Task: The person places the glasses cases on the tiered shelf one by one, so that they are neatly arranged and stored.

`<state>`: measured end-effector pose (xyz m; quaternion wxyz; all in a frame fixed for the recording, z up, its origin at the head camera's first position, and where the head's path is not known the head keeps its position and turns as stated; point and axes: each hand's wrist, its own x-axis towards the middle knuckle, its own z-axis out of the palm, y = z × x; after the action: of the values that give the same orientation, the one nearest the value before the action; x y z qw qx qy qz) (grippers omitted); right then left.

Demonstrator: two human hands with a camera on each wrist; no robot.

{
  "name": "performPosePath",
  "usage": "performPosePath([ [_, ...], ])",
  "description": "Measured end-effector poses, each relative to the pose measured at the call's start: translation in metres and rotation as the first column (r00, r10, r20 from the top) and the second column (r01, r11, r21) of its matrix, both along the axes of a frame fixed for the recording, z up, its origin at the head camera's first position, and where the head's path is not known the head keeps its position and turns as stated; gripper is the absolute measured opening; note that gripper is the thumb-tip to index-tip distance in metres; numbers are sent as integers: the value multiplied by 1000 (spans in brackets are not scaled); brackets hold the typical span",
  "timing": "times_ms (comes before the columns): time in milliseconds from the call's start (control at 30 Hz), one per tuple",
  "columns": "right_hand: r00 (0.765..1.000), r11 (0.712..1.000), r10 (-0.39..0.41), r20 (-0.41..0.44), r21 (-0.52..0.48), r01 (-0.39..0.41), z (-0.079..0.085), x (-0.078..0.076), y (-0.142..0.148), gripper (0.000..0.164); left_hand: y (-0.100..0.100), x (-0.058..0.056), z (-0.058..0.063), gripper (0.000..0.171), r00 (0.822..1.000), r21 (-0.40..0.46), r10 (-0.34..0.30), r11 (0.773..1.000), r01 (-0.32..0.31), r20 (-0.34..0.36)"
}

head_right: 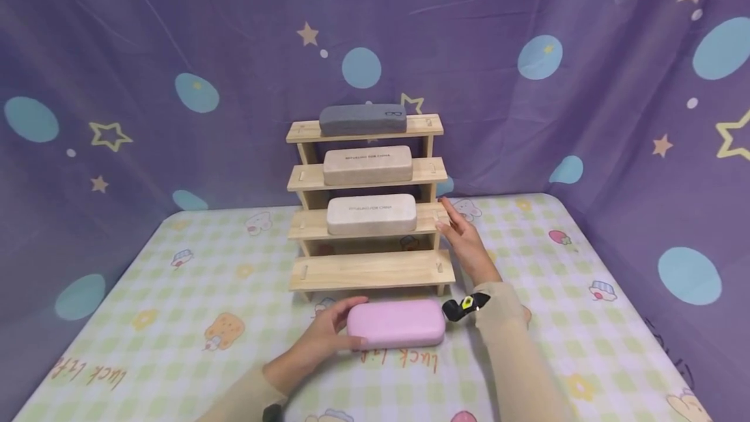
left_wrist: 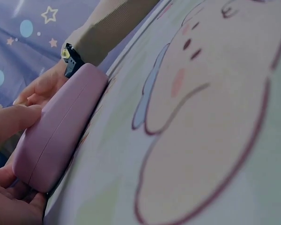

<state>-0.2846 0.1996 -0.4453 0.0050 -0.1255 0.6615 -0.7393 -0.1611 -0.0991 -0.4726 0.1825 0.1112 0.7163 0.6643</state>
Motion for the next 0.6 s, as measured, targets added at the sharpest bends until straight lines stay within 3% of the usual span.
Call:
performPosePath([
  [333,1000,997,14,-4,-76,-14,-1,-1,-2,62,-1,-2,-2,75,997,-20,-56,998,55,-48],
  [600,1000,997,8,2,-75,-8,-3,-2,-3,62,0,-1,0,85,991,-76,-96,993,89,-94],
])
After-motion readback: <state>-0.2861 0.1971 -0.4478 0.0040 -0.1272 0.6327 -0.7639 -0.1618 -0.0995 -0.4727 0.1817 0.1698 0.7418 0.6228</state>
